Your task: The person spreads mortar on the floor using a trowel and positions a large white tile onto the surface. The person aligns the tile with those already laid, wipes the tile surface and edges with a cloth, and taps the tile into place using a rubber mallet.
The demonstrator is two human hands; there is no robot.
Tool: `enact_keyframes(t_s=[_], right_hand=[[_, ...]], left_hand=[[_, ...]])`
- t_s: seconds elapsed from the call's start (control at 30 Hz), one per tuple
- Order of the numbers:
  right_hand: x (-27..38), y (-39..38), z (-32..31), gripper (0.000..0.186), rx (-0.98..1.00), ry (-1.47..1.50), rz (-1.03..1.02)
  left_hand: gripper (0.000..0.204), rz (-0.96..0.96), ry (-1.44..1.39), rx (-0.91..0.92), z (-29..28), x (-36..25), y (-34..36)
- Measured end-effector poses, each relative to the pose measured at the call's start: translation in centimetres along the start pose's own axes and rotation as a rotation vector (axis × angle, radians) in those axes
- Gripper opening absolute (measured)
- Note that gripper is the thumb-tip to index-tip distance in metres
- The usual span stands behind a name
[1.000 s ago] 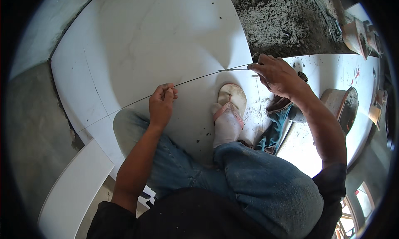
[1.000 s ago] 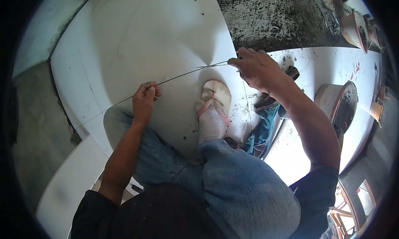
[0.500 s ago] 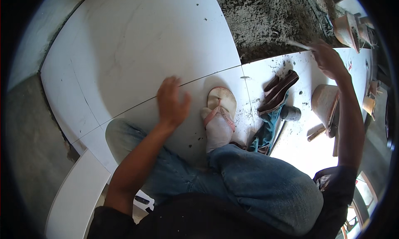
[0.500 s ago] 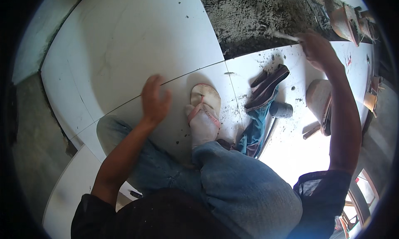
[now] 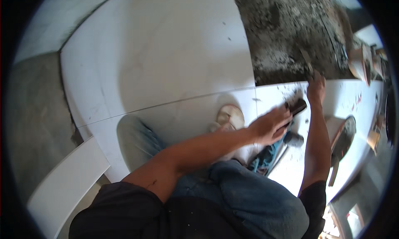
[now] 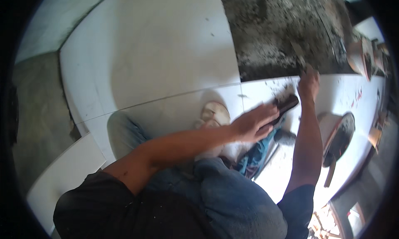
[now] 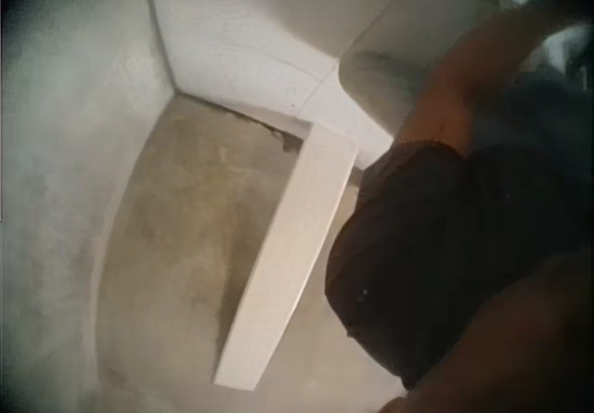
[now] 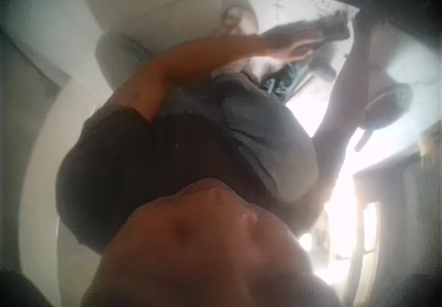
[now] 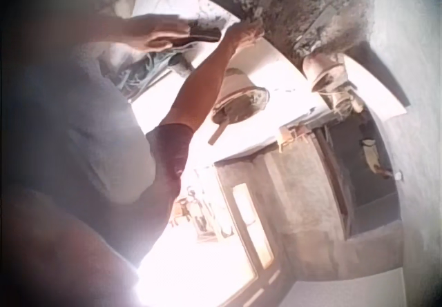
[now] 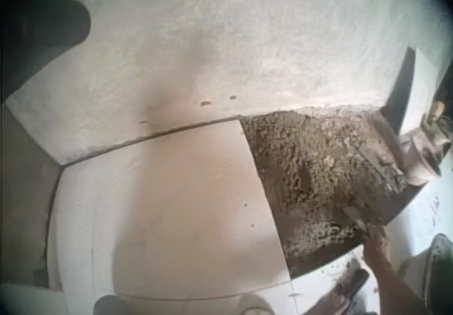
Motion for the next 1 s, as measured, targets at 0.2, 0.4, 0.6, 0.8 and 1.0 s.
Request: enact_keyframes(t_s=[0.2, 0.4, 0.6, 0.8, 1.0], right_hand=[[1.4, -12.0, -5.9, 0.036, -0.168, 0.306, 0.205], [3.7, -31.1, -10.3, 0.039, -0.003, -0.102, 0.632], [1.1, -32.8, -9.8, 0.035, 0.039, -0.12, 0.818], [-0.1, -33.5, -12.5, 0.036, 0.152, -0.239, 0.962], [5.5, -18.1, -14.7, 0.031, 0.106, -0.053, 0.234]], left_hand=[[0.011, -0.348, 0.295, -0.292, -15.2, 9.3, 3.8], [0.055, -0.261, 0.944, -0.292, -35.0, 26.5, 16.5], [0.066, -0.405, 1.096, -0.109, -37.9, 34.4, 27.3], [0.065, -0.321, 1.192, -0.034, -40.8, 39.0, 29.4], [0.067, -0.454, 1.298, 0.066, -38.9, 36.0, 29.9]])
Point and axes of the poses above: each hand's wrist, its own y-axis towards the middle knuckle, its own z-axis out of the palm, x = y × z, the point moved 1 cm from there along y, towards the middle knuckle, and after that the axes turned 15 degrees about -x, right-handed, at the moved point
